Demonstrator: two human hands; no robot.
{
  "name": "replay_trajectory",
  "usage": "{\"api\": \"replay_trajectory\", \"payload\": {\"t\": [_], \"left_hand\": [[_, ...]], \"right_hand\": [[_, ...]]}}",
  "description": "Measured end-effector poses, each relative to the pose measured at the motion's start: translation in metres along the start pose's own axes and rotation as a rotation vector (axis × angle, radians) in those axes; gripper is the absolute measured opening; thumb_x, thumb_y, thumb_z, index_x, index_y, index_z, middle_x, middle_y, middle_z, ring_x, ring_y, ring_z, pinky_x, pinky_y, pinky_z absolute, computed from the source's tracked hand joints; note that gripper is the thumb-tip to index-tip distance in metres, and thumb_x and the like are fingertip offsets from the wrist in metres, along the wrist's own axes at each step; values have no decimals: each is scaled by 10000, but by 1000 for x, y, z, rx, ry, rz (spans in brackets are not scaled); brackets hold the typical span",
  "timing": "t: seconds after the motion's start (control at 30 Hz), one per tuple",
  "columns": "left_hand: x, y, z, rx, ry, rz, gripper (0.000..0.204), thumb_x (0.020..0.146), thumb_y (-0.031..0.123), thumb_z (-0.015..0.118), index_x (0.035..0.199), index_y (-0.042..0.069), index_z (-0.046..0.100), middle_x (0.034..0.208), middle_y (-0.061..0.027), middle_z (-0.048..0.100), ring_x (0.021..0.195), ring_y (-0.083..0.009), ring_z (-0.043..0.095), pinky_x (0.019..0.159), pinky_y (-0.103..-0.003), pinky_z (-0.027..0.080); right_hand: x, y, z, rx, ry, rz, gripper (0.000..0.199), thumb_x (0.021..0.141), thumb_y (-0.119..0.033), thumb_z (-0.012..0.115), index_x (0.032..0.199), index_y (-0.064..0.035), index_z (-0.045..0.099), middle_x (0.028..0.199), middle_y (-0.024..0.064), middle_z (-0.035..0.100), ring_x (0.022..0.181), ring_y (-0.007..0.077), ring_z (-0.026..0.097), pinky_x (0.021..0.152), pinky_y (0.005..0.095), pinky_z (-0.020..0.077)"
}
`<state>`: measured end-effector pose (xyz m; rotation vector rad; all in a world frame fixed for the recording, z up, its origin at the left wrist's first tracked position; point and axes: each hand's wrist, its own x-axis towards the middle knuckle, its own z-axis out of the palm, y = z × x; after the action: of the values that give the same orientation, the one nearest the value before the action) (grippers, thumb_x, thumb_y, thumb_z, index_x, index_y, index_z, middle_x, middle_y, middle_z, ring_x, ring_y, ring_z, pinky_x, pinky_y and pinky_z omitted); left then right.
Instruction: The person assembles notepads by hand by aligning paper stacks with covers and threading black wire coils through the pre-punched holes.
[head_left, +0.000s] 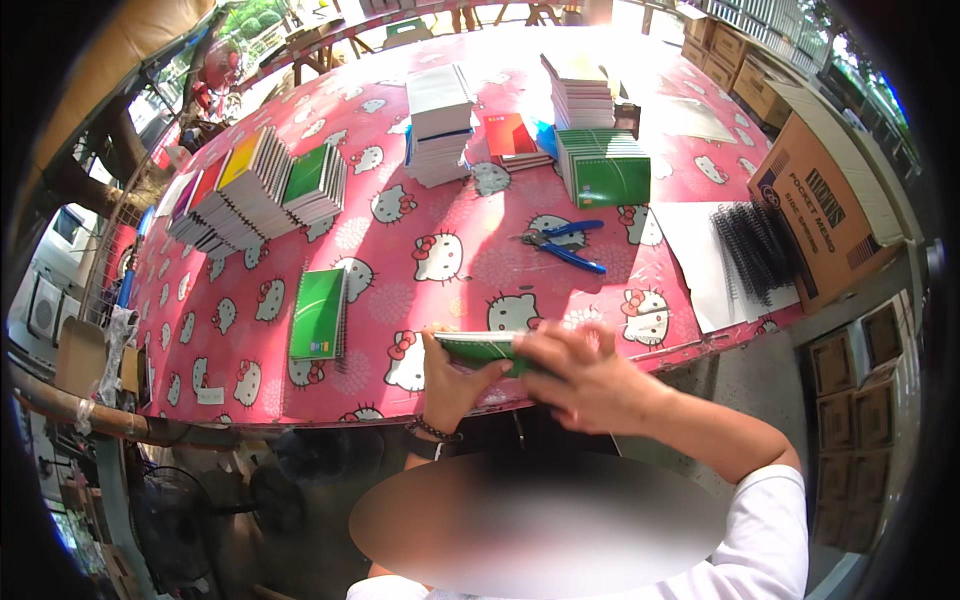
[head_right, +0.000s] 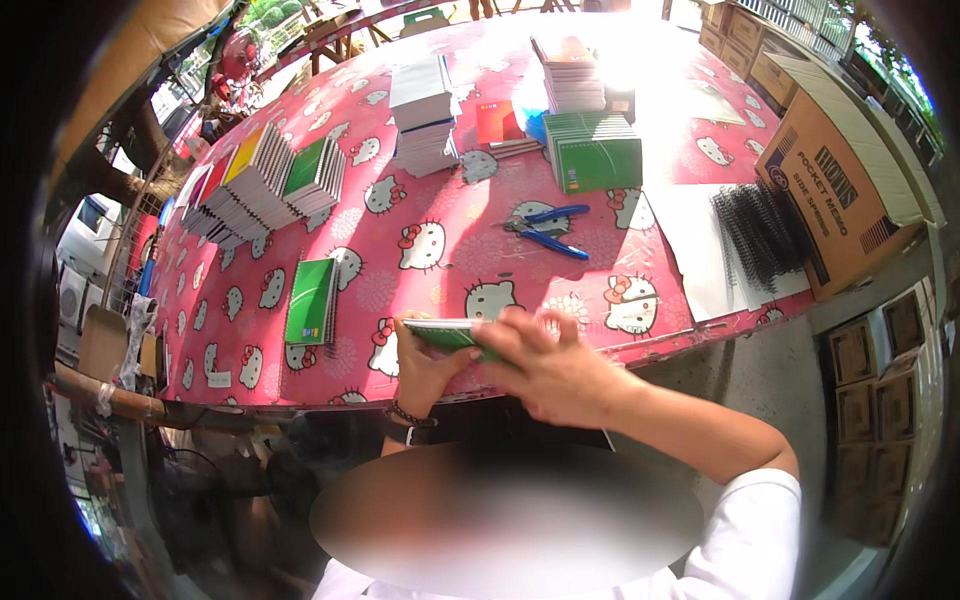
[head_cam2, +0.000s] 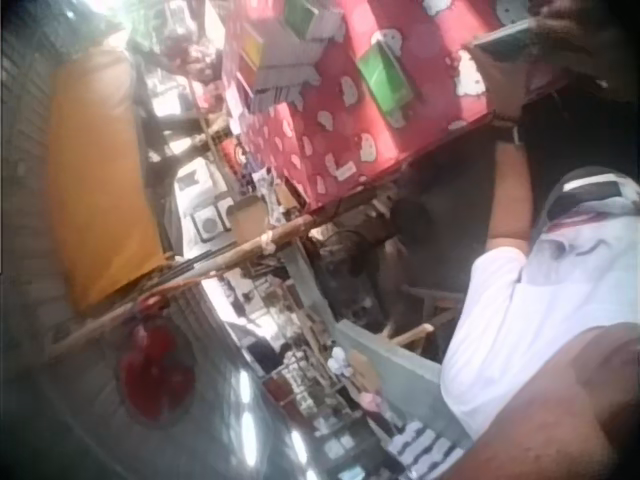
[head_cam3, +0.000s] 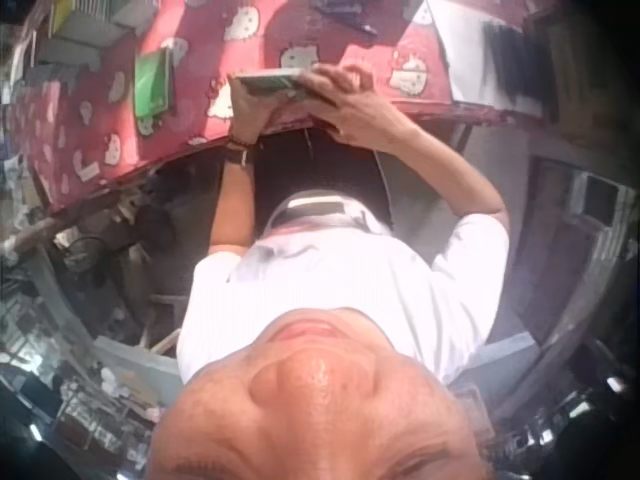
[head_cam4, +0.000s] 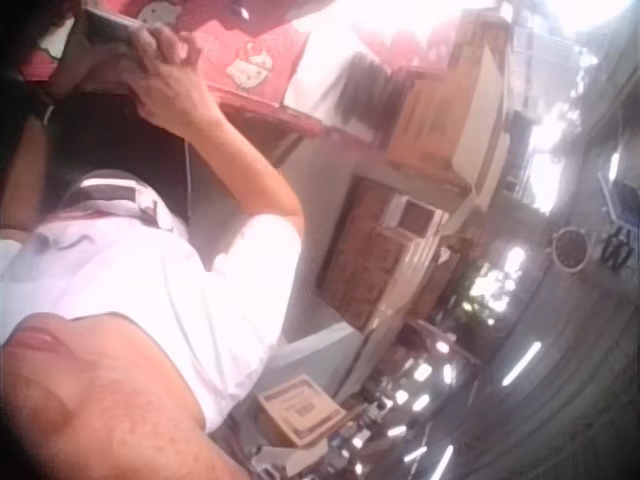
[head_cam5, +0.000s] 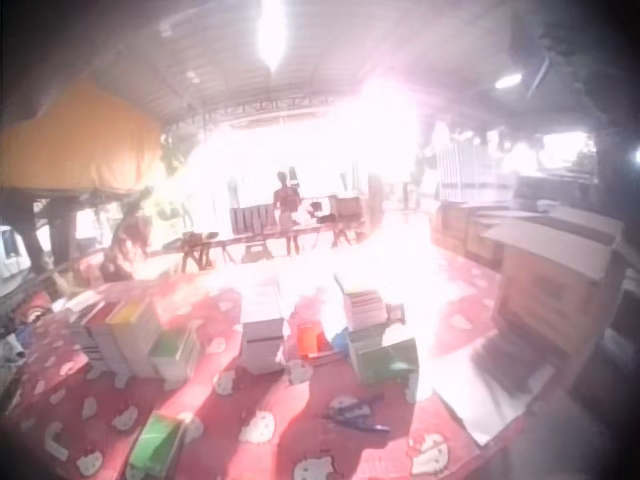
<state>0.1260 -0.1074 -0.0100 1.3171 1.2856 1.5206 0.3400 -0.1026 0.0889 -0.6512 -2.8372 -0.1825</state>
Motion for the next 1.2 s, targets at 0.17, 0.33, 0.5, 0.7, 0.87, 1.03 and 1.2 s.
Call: {"api": "replay_trajectory", "payload": {"t": [0.17,0.33,0.5,0.7,0.87,1.03,1.2], "left_hand": [[-1,-7,-9,207,-2,134,771,547,209,920,1042,44,352,953,-74,482,873,-171,522,780,-312,455],[-2,16,8,135,61,157,818,545,148,919,1106,88,326,1001,-47,428,890,-147,492,807,-302,453],[-6,4,9,43,15,64,797,539,165,927,1046,69,320,971,-55,414,853,-127,487,735,-283,468],[-5,3,5,18,-10,91,767,537,150,928,1001,76,321,921,-35,412,810,-108,469,700,-260,462],[-2,6,7,15,-20,104,770,525,135,931,994,75,324,915,-33,411,805,-108,466,705,-261,462],[-3,8,8,-19,-2,48,771,520,137,931,994,69,327,916,-37,415,807,-119,467,715,-269,464],[-3,-3,6,15,-10,73,780,511,148,933,993,65,325,913,-40,413,818,-133,456,738,-285,451]], "right_hand": [[-1,28,-32,672,288,198,614,556,-260,824,1107,-129,586,1391,126,398,1241,341,401,987,483,331],[-10,71,18,1534,-54,462,476,817,-385,697,1110,-20,614,1240,111,570,1157,205,513,986,354,380],[-15,67,45,1573,-47,367,545,780,-455,675,1068,6,643,1264,188,540,1195,239,490,1000,362,367],[-4,59,28,1830,140,233,514,768,-462,685,1015,-12,661,1220,175,573,1136,254,527,981,379,376],[-2,58,27,1374,157,483,406,743,-383,734,994,-70,676,1213,150,573,1082,261,539,958,369,385],[14,52,22,1044,57,522,450,734,-380,744,990,-16,671,1224,152,571,1147,206,508,960,343,387],[18,55,24,1787,8,285,446,738,-360,729,994,0,668,1249,169,560,1087,247,565,932,356,426]]}}
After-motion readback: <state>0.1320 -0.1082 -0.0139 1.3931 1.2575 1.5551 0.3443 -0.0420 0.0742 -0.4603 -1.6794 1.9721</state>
